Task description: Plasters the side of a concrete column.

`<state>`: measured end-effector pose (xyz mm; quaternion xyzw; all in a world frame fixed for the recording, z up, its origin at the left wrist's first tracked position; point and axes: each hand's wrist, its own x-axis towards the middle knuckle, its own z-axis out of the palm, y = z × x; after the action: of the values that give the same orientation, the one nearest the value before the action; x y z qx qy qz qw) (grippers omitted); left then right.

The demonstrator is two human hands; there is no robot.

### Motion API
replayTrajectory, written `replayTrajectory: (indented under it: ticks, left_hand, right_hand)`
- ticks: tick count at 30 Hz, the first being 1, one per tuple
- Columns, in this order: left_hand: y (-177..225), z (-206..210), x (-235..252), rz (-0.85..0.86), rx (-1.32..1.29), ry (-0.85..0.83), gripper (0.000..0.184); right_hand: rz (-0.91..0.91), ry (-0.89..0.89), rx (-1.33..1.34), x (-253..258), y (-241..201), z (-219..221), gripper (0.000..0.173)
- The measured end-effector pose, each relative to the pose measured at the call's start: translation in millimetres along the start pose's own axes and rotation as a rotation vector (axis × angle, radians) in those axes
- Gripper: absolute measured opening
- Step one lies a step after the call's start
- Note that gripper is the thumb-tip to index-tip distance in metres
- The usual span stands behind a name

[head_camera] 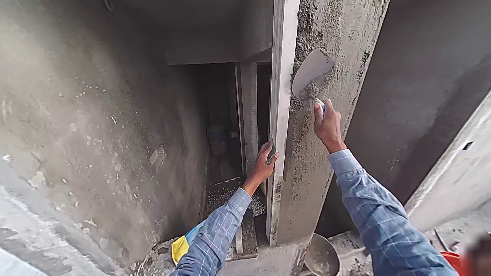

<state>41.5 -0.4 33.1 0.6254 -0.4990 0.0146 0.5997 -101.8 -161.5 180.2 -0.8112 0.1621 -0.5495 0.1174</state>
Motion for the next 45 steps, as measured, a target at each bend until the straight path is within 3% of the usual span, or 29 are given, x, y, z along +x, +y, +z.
replayTrajectory:
  ticks: [15, 22, 33, 36, 39, 45]
  left_hand:
    - [2.1, -2.2, -1.3, 0.015, 0.01, 0.008, 0.06]
    - [-10.8, 1.1, 3.0, 0.075, -0.001, 0.022, 0.064]
    - [-11.4, 3.0, 2.0, 0.072, -0.003, 0.011, 0.064]
    - [-9.6, 0.0, -0.2, 0.061, 0.001, -0.002, 0.063]
    - [-7.3, 2.1, 2.1, 0.049, 0.007, -0.001, 0.063]
    - [-3.0, 3.4, 0.5, 0.041, -0.02, -0.005, 0.064]
  right_hand:
    - [-0.088, 0.058, -0.076, 104.5, -50.0, -48.8, 0.053]
    - [-0.041, -0.03, -0.133, 161.7, -73.1, -81.0, 0.051]
    - [0.058, -0.069, -0.086, 236.4, -74.8, -132.4, 0.065]
    - [0.001, -0.057, -0.08, 223.4, -69.6, -149.0, 0.063]
    - [-0.14, -0.105, -0.273, 188.4, -81.4, -160.2, 0.053]
    - [-0.153, -0.167, -0.474, 157.2, -101.3, -159.4, 0.049]
